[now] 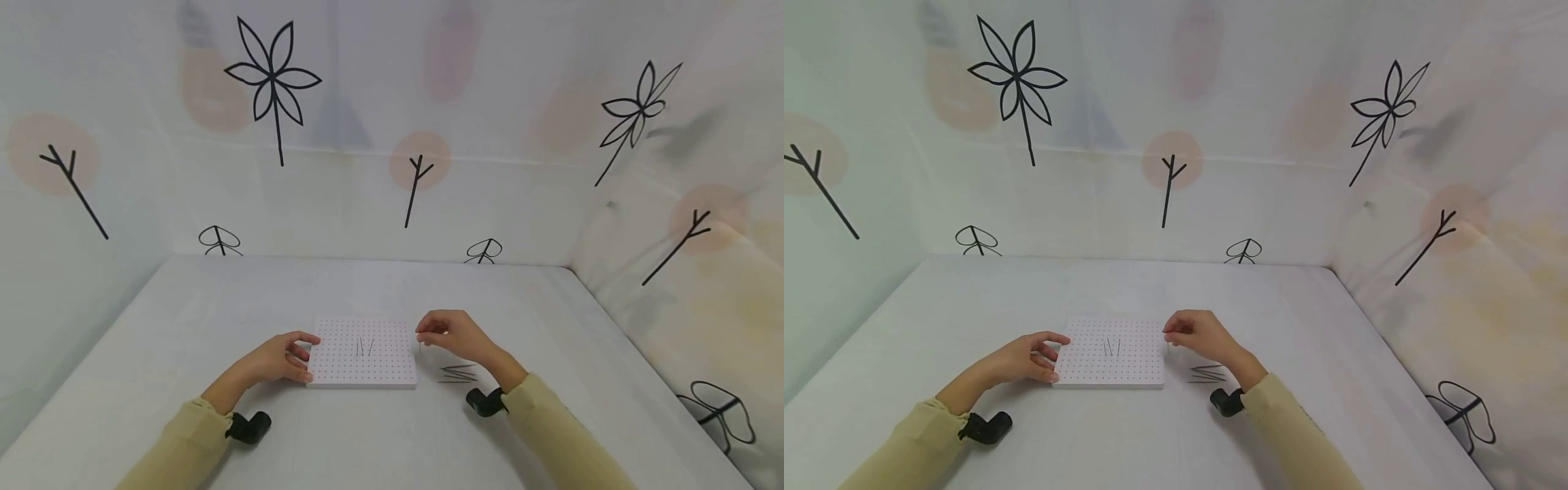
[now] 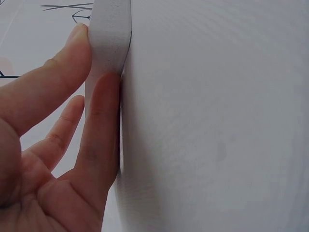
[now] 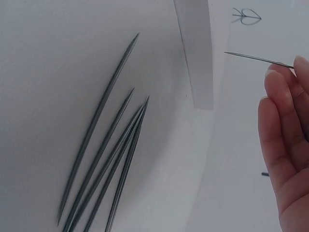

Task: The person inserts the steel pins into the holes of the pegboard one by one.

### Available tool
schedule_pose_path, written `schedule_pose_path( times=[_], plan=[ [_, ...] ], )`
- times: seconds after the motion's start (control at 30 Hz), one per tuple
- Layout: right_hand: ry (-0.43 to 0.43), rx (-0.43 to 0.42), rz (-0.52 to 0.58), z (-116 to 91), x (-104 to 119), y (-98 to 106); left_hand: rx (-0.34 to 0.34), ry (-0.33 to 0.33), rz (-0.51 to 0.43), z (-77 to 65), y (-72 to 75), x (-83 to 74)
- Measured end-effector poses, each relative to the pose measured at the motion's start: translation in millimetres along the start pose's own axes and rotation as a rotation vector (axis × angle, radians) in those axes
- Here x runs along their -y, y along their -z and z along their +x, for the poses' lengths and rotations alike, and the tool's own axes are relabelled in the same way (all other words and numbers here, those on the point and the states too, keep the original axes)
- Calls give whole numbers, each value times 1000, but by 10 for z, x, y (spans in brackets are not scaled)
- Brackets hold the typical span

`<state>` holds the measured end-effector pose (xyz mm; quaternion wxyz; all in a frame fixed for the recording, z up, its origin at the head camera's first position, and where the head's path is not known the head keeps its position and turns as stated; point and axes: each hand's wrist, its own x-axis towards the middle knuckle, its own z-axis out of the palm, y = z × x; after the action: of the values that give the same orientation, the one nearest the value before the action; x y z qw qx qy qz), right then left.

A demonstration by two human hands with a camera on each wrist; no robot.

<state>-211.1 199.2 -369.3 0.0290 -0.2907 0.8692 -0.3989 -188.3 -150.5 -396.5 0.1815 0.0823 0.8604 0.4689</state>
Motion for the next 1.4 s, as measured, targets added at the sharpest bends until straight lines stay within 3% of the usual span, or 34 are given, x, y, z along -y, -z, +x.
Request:
schedule_pose_path(
  times=[0.43, 0.83, 1.4],
  plan=[
    [20, 21, 61, 77, 85, -124, 1, 11, 8, -8, -7, -13],
    [90, 5, 30, 146, 145, -250, 8, -2, -3, 0, -3, 3],
    [96, 46, 34, 237, 291, -411, -1, 2, -12, 23, -1, 31]
  ],
)
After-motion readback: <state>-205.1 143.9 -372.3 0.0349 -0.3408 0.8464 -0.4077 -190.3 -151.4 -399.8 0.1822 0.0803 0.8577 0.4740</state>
